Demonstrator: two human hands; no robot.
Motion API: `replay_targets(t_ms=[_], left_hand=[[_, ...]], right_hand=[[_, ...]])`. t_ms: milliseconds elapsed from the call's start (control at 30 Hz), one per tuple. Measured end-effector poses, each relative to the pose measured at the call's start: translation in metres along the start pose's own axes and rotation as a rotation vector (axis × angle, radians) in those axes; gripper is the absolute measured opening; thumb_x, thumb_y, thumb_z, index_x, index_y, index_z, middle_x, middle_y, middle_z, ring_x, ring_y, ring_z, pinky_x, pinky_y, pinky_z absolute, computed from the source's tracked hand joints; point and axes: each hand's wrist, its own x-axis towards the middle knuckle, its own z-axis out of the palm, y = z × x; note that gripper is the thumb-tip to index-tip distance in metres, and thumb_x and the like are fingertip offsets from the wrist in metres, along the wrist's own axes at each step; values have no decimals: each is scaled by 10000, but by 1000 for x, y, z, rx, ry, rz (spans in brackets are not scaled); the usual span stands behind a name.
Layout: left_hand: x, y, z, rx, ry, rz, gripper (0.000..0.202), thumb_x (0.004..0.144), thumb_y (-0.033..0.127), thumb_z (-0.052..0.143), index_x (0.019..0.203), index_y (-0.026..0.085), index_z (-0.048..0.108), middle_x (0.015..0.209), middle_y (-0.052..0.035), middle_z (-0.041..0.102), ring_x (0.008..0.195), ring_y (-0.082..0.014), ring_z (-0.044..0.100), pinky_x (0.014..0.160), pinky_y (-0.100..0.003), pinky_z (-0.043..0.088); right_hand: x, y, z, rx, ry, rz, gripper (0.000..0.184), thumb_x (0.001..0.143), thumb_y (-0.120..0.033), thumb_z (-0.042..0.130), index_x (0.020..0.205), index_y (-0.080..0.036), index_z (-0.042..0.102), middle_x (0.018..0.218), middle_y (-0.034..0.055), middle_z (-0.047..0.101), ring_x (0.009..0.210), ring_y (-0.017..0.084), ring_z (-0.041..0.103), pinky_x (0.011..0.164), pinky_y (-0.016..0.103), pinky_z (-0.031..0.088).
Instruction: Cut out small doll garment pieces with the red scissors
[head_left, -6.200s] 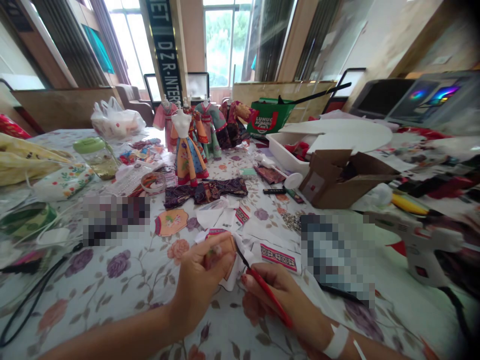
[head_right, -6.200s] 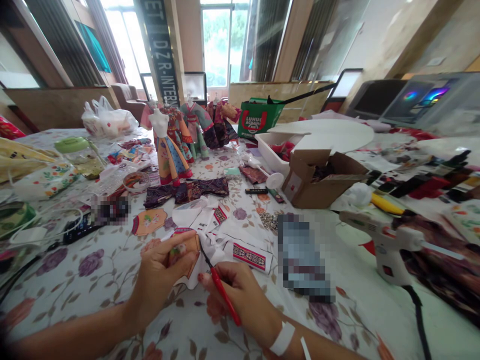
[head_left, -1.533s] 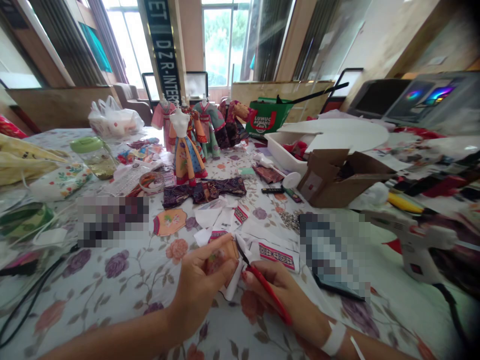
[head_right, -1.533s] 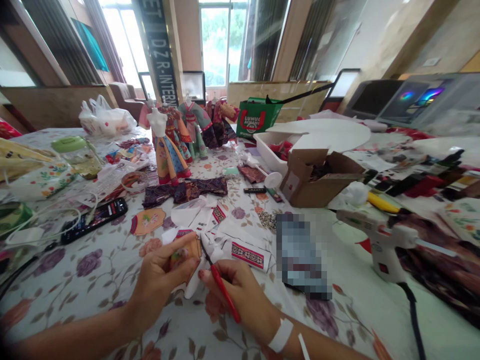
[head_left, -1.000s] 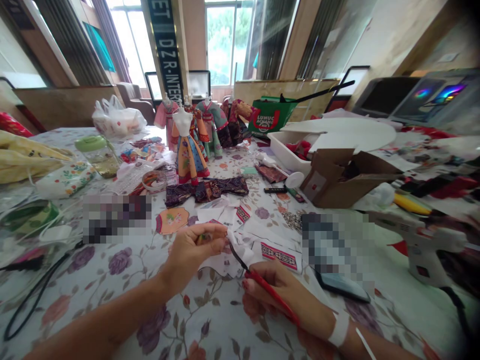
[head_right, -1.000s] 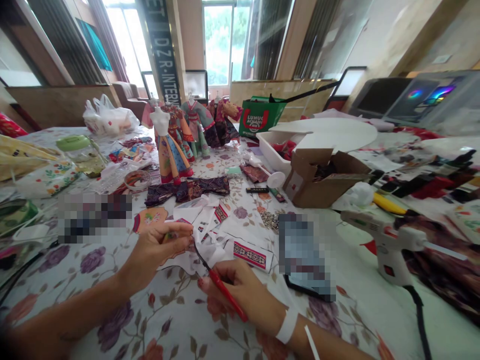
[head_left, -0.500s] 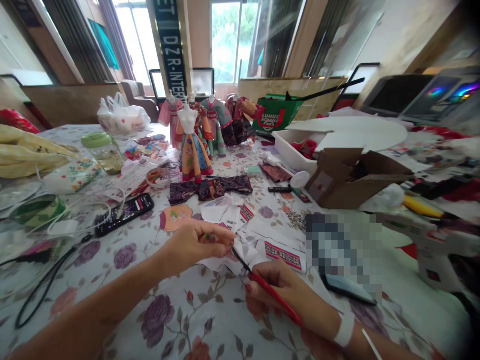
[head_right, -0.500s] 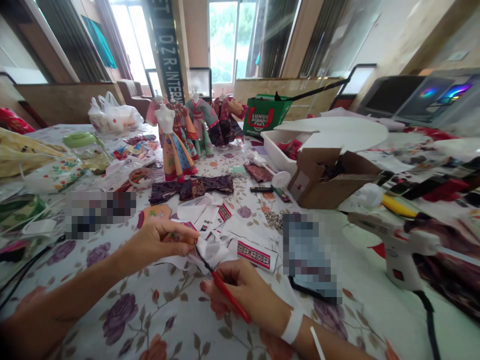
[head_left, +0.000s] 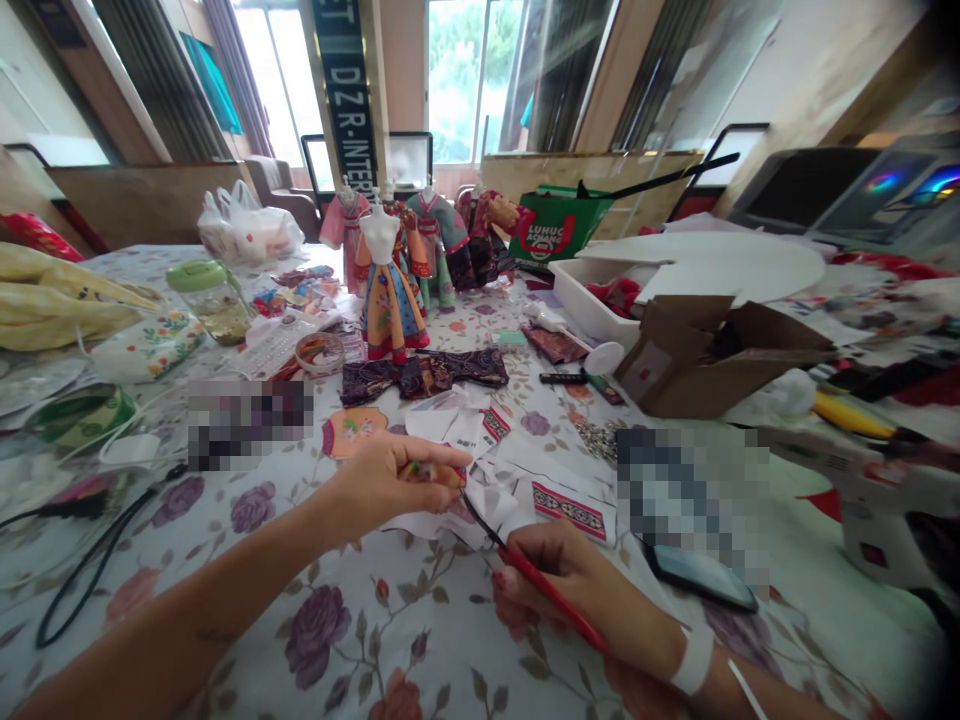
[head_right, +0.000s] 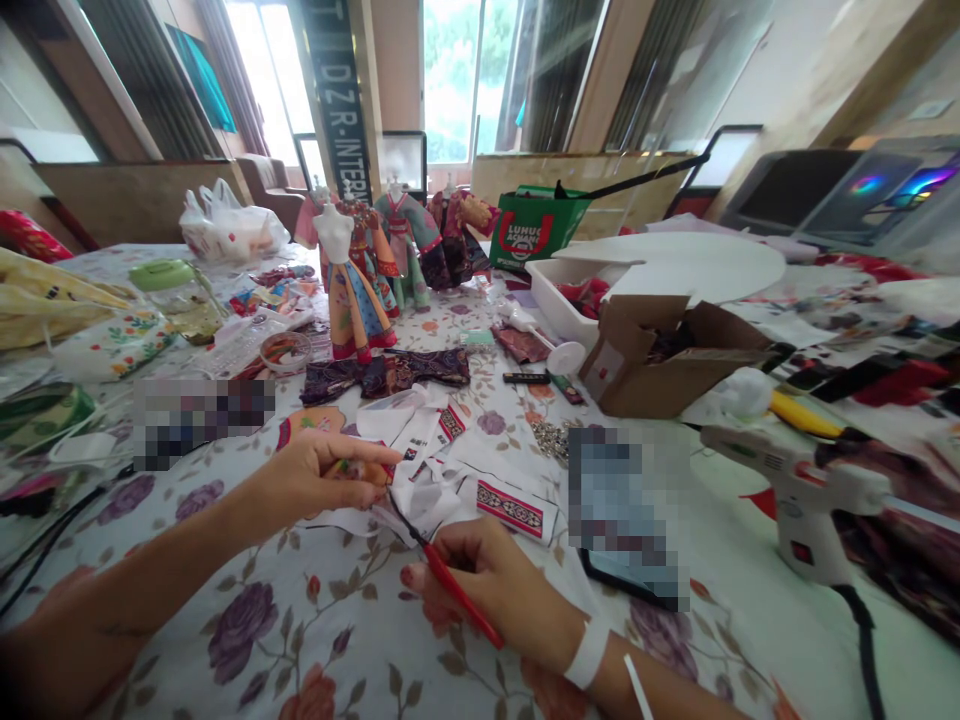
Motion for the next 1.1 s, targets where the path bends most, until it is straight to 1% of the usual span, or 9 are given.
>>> replay_targets(t_ms=[133,267,433,567,700,933,1100], left_hand=[[0,0,-3,-16,-32,-21,369,658,204,733,1027,193,729,792,-39,711,665,-132,617,595,-212,473],[0,0,-4,-40,-35,-34,367,650,194,740,1017,203,732,826,-42,721,751,-152,645,685,-239,495],[0,-2,-4,-60,-45,-37,363,655,195,738,1018,189,732,829,-49,715,776,-172,656,710,-265,515],[0,-2,-4,-88,-46,-49,363,645,183,741,1009,189,734,804,-40,710,795,-179,659,722,-273,526],[0,-1,-4,-66,-51,-39,359,650,161,729,1006,209,736,762,-22,701,756,-158,653,691,-245,515],[-1,3,-5,-30,-53,-40,360,642,139,723,992,221,741,723,-5,680,633,-111,606,552,-184,451],[-3,7,-4,2,-39,-50,356,641,138,718,983,233,745,708,4,679,621,-108,602,536,-182,436]], right_hand=[[0,1,0,0,-9,5,453,705,-514,695,518,-166,476,510,10,578,453,93,436,438,209,270],[-1,-1,1,-29,-10,10,445,705,-509,694,522,-164,481,505,0,566,448,90,425,444,211,268],[-2,-2,2,0,-5,18,462,691,-499,706,501,-171,443,499,-4,549,472,104,465,467,214,300],[-1,-3,2,-17,-7,19,463,704,-473,705,491,-174,422,503,-4,547,456,90,433,448,210,278],[-1,-4,3,-1,-17,41,458,693,-470,710,494,-178,419,496,-16,525,439,84,414,431,203,292],[-2,-1,3,-3,0,39,410,721,-427,698,511,-170,457,518,2,553,474,106,458,457,216,319],[-2,0,1,-66,0,5,362,758,-403,671,542,-148,531,541,13,581,502,112,468,480,221,309]])
